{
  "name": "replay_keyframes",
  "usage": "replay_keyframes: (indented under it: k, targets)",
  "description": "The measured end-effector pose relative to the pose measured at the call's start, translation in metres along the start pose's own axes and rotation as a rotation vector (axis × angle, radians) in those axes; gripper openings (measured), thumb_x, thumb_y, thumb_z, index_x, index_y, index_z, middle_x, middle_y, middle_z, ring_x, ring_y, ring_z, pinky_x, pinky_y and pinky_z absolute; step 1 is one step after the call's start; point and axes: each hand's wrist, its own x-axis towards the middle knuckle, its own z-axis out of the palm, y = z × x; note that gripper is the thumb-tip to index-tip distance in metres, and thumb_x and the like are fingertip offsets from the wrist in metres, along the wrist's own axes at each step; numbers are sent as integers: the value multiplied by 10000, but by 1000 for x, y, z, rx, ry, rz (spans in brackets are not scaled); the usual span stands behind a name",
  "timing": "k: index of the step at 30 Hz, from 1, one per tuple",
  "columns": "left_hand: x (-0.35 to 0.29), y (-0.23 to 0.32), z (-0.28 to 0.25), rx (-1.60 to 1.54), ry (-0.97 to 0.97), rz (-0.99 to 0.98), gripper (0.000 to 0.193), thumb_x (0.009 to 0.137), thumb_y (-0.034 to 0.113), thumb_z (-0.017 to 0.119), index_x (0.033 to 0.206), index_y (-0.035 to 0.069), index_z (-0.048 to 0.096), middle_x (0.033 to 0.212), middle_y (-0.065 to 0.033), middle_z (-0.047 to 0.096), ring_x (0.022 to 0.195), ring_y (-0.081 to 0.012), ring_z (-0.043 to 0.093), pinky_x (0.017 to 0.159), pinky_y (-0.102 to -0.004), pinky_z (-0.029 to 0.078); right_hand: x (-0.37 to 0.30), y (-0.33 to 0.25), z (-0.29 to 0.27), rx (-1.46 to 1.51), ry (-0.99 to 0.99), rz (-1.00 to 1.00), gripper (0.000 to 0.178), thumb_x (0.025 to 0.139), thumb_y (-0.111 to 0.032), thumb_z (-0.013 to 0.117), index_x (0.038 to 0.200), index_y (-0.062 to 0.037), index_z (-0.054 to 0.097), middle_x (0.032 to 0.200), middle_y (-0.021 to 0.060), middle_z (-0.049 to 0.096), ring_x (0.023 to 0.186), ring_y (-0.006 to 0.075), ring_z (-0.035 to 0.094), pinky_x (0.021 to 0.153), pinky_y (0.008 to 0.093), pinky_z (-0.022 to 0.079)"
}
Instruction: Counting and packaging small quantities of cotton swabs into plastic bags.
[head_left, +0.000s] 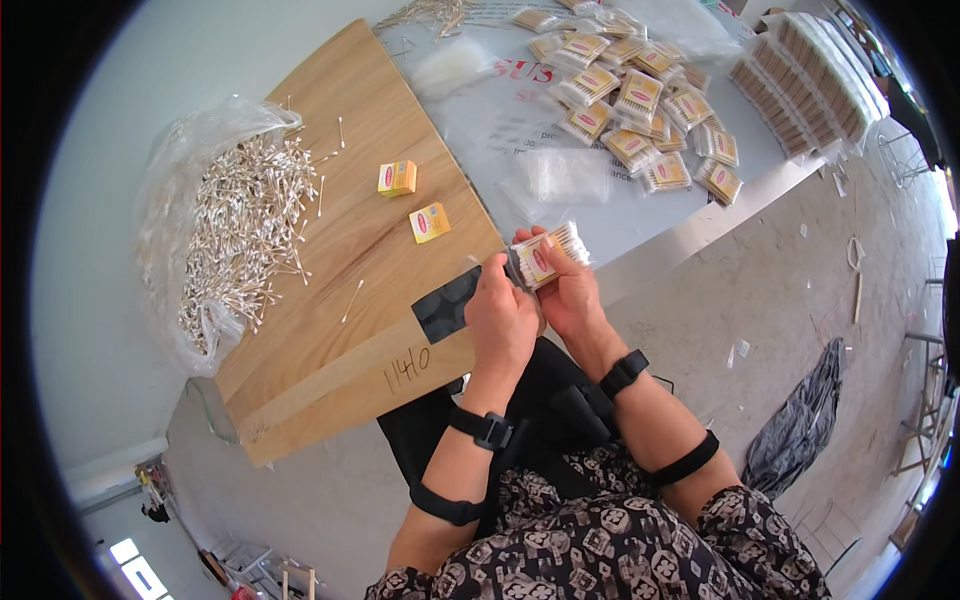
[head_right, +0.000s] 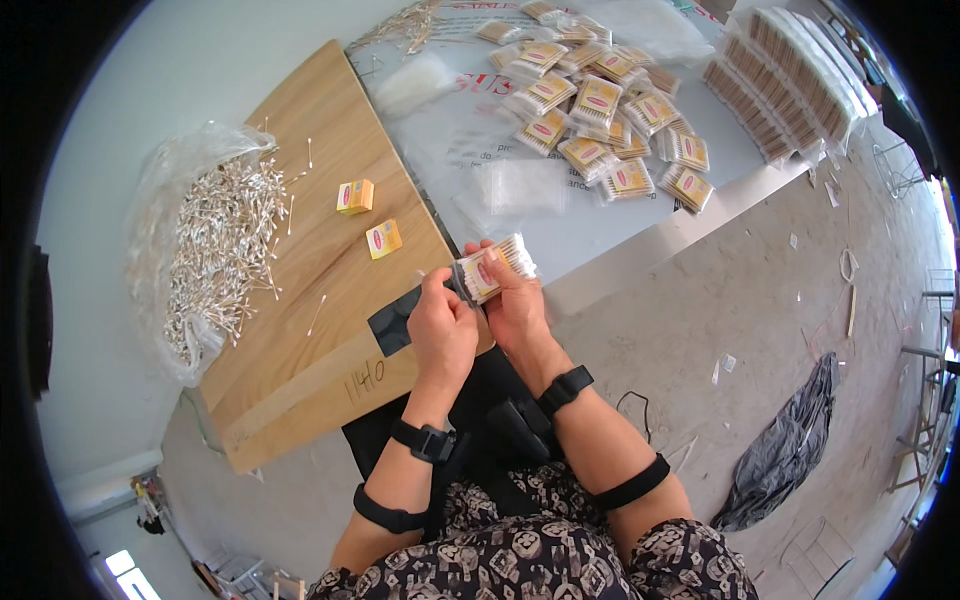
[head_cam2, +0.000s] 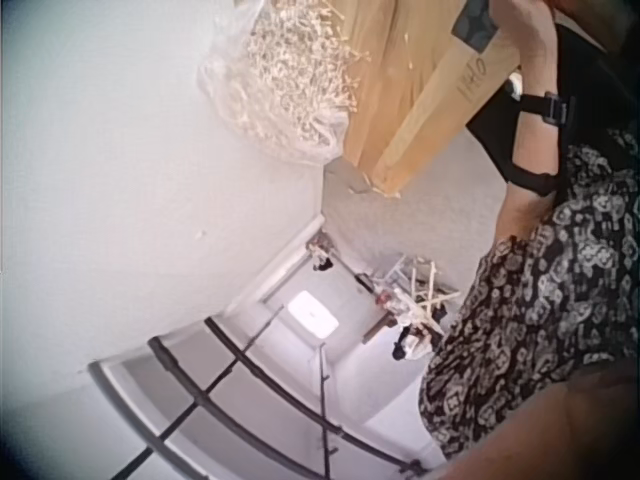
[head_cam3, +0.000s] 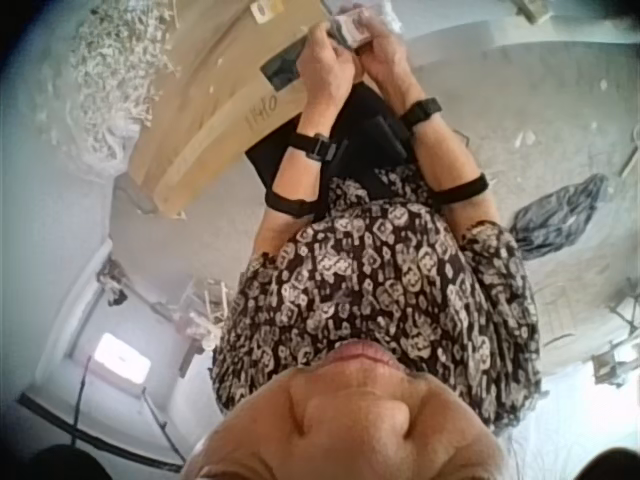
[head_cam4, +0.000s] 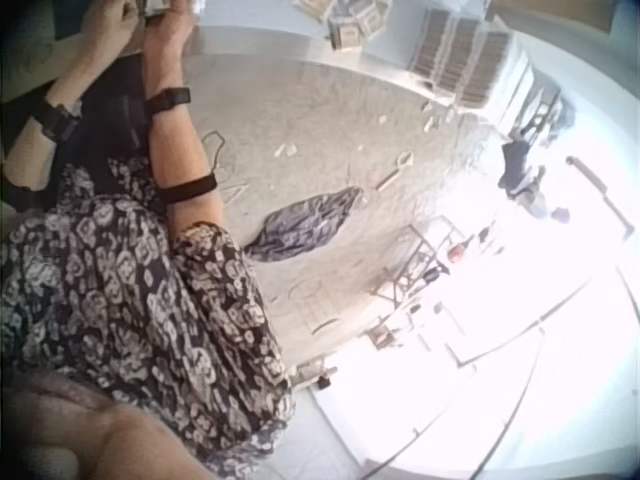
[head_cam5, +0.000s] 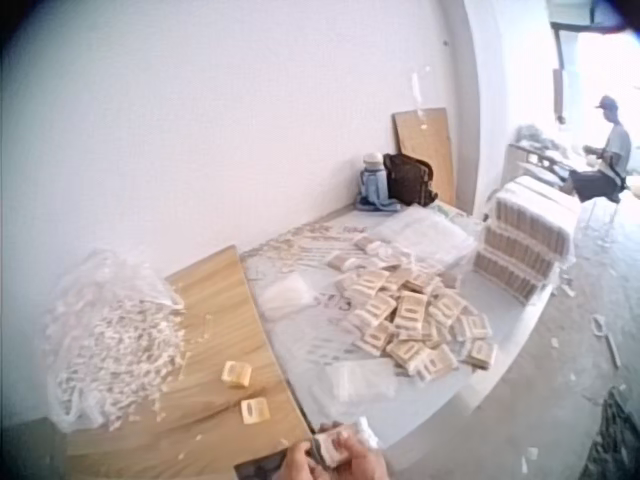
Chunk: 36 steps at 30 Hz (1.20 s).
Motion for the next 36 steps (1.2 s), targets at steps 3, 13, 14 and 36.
replay_keyframes:
  k: [3, 13, 14, 36]
  targets:
    - [-13, 1, -12, 204, -89, 200, 515, 817, 74, 633, 1299, -5, 470, 1305, -207, 461, 1215, -379, 431, 956, -473, 383, 1, -1, -4, 73, 17, 33, 322, 932, -121, 604, 1208, 16, 510, 1187, 168, 619, 1089, 278, 599, 951, 422, 507]
    - [-20, -6, -5, 385, -284, 267, 787, 982, 539, 306, 1477, -67, 214, 1577, -177, 149, 1456, -403, 87, 1121, -613, 84, -4, -2, 2, 20, -75, 51, 471, 959, -285, 584, 1299, 8, 440, 1292, 168, 555, 1191, 276, 539, 1031, 434, 458]
    - [-22, -5, -4, 342, -279, 271, 791, 980, 544, 308, 1476, -66, 216, 1575, -181, 151, 1456, -403, 86, 1122, -611, 76, -3, -3, 2, 20, -76, 49, 471, 959, -285, 584, 1299, 8, 440, 1292, 168, 555, 1191, 276, 539, 1031, 434, 458]
    - [-17, -11, -4, 229, -210, 326, 703, 986, 451, 402, 1470, -38, 264, 1548, -198, 223, 1442, -378, 165, 1126, -582, 125, -5, -5, 2, 49, -30, 183, 454, 991, -323, 513, 1328, -24, 455, 1323, 133, 547, 1201, 260, 526, 1039, 424, 442]
